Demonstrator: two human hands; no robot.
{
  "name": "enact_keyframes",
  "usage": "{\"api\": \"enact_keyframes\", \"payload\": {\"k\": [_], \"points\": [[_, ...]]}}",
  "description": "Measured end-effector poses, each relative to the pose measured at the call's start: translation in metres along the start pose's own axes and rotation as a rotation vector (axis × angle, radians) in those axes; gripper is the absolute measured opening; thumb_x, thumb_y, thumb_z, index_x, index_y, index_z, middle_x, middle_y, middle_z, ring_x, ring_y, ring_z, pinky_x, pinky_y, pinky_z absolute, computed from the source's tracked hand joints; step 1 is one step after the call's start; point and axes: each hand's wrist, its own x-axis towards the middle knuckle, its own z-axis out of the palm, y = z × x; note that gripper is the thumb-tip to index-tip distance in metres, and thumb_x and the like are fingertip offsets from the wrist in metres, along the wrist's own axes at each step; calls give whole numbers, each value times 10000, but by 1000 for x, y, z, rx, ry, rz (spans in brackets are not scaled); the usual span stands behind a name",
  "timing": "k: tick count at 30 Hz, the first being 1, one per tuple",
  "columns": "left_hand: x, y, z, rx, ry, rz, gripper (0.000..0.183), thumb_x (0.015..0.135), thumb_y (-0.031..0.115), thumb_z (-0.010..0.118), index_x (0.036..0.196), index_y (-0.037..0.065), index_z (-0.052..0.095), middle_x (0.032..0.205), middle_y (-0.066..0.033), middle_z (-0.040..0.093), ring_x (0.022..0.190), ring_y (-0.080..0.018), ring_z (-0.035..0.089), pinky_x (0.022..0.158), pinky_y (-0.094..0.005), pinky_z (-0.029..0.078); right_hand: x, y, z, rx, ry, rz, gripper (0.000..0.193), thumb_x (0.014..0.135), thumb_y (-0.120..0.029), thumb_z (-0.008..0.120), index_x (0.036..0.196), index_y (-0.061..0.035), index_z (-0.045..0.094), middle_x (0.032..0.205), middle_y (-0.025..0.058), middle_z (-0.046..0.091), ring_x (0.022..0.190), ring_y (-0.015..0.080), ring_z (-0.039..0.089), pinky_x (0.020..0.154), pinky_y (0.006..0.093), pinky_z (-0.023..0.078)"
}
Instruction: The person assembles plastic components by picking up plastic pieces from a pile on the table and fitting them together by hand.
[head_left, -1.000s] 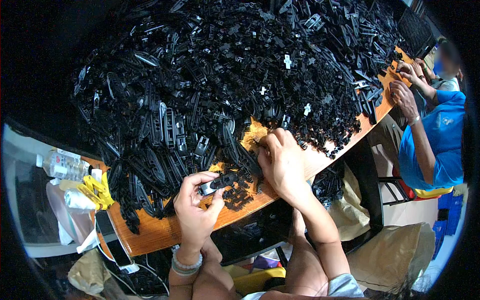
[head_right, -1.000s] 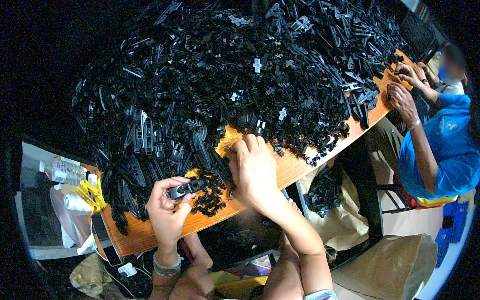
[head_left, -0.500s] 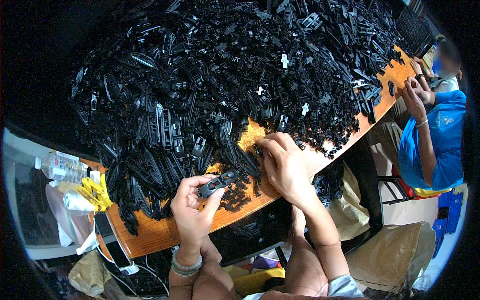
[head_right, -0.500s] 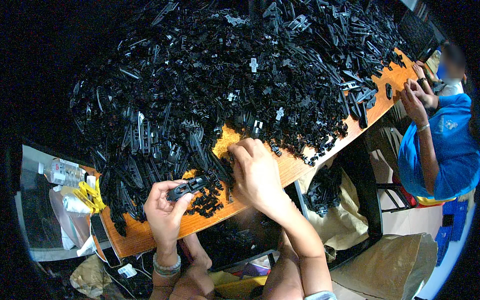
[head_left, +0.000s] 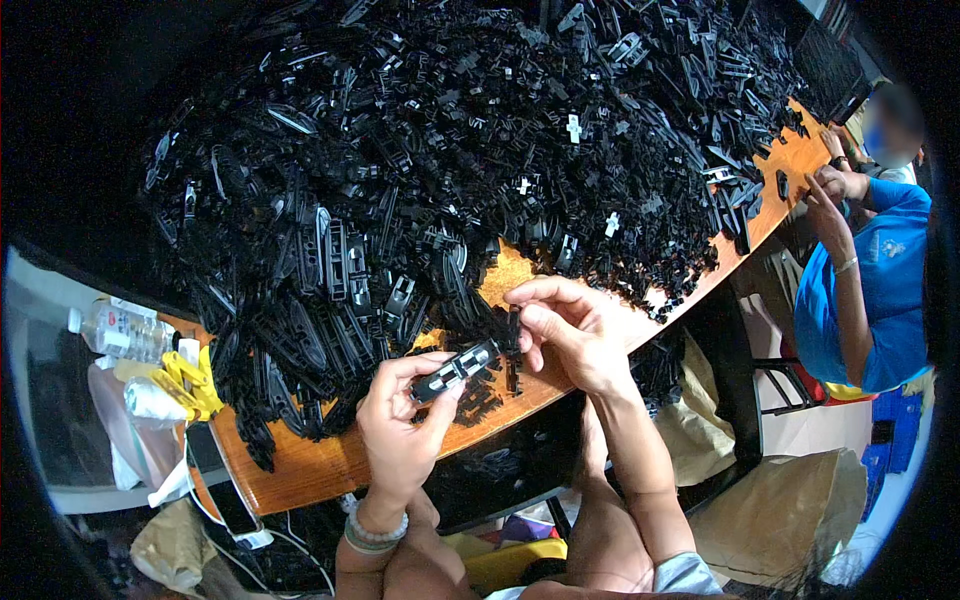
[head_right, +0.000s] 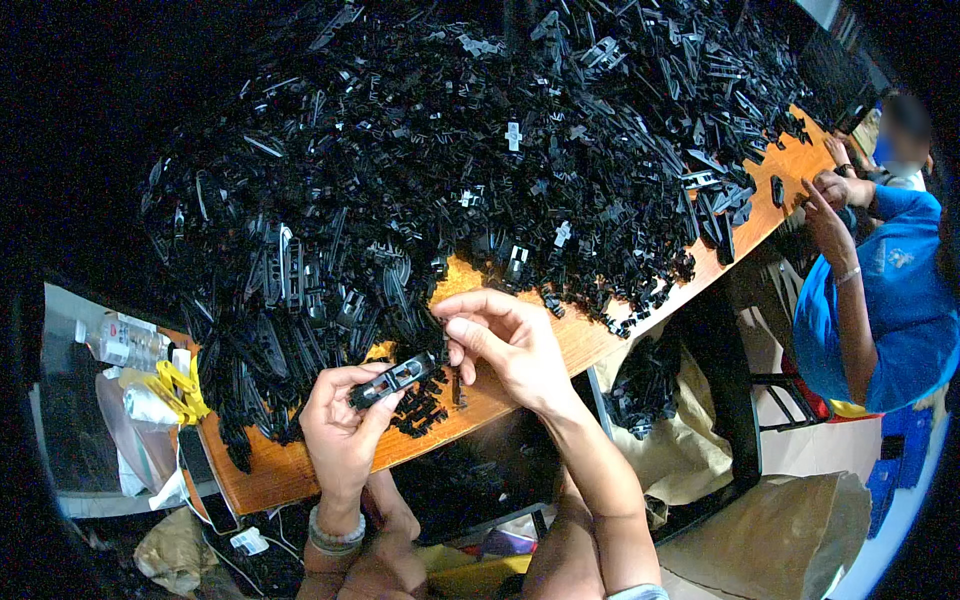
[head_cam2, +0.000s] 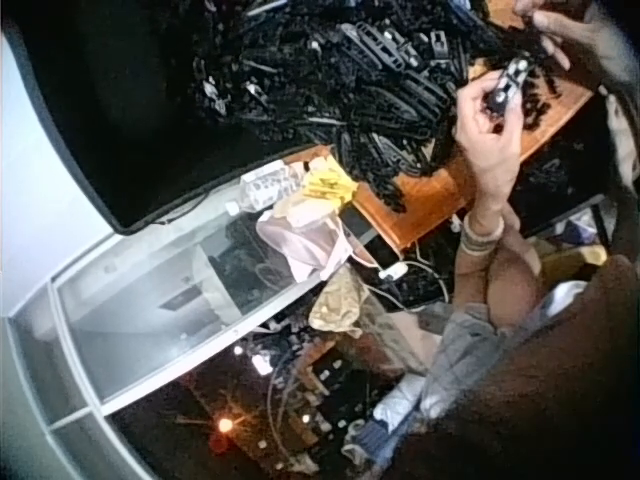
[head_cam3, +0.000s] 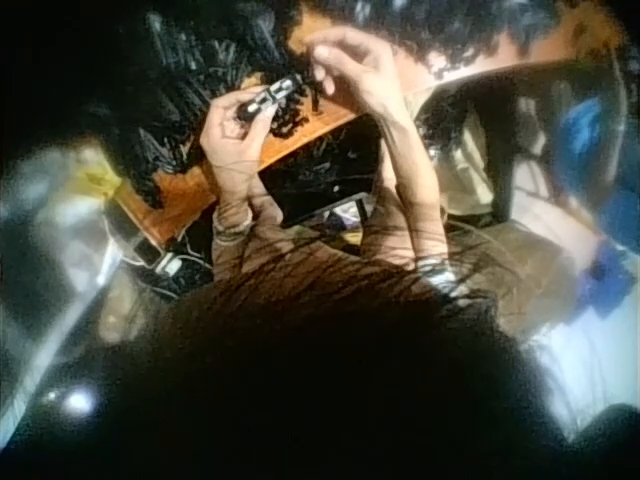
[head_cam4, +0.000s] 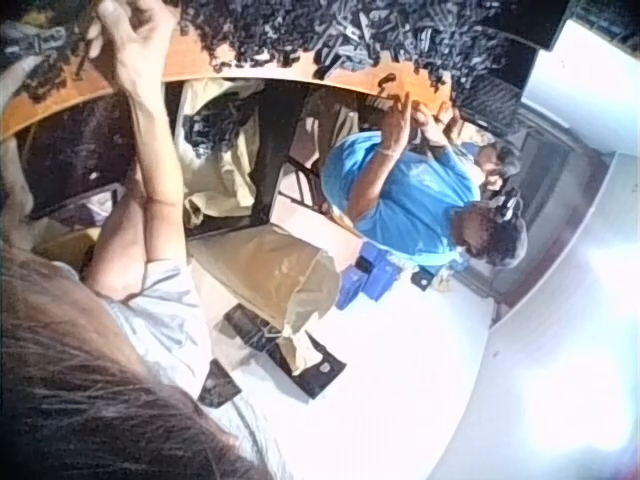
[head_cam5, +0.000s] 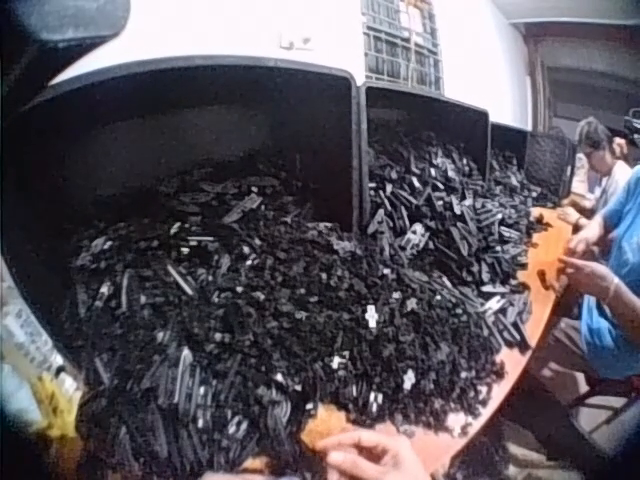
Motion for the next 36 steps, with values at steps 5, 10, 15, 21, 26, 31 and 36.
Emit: {"api": "enact_keyframes", "payload": {"k": [5,10,15,21,26,31,36], "points": [[-2,0,4,-4,-52,-60,257,785,-136,601,1004,-49,496,1026,-175,608,902,-227,648,816,-297,523,-11,6,4,84,-23,-37,197,897,-36,569,1073,45,605,803,117,666,626,132,626,581,228,512],[-4,-7,12,2,-21,91,216,799,-65,661,975,-65,536,918,-153,655,815,-159,653,711,-242,534,-32,3,26,-105,126,-144,139,827,20,629,962,7,662,860,66,607,690,110,567,625,183,447],[-3,4,7,-106,-135,-46,208,822,-68,628,997,-69,516,930,-190,648,856,-225,670,731,-276,555,-35,6,27,-326,112,-341,131,764,50,673,882,0,700,909,57,576,834,130,538,733,229,438],[-3,12,5,-268,-151,-154,206,834,-74,601,1014,-69,501,913,-188,638,829,-234,675,713,-287,564,-40,5,28,-707,158,-512,147,741,29,699,877,-23,708,898,82,591,830,163,569,728,252,463],[-8,3,-1,26,-122,48,178,800,-77,609,961,-60,536,868,-147,636,702,-171,659,646,-258,555,-45,4,29,-568,-37,-323,251,761,-14,705,1009,-14,668,960,109,630,814,172,612,698,275,491],[-5,21,-7,-111,-198,-158,103,817,-50,590,919,-65,580,806,-121,651,675,-164,657,613,-261,549,-48,5,17,-476,-206,-175,212,816,-52,669,1022,-4,658,848,91,619,722,142,612,611,264,485],[18,18,-23,582,14,180,87,845,36,600,889,-38,607,838,-127,616,619,-202,631,559,-289,513,-40,-7,2,-575,-511,-168,177,818,-147,683,931,-11,690,807,88,644,704,180,628,621,290,492]]}}
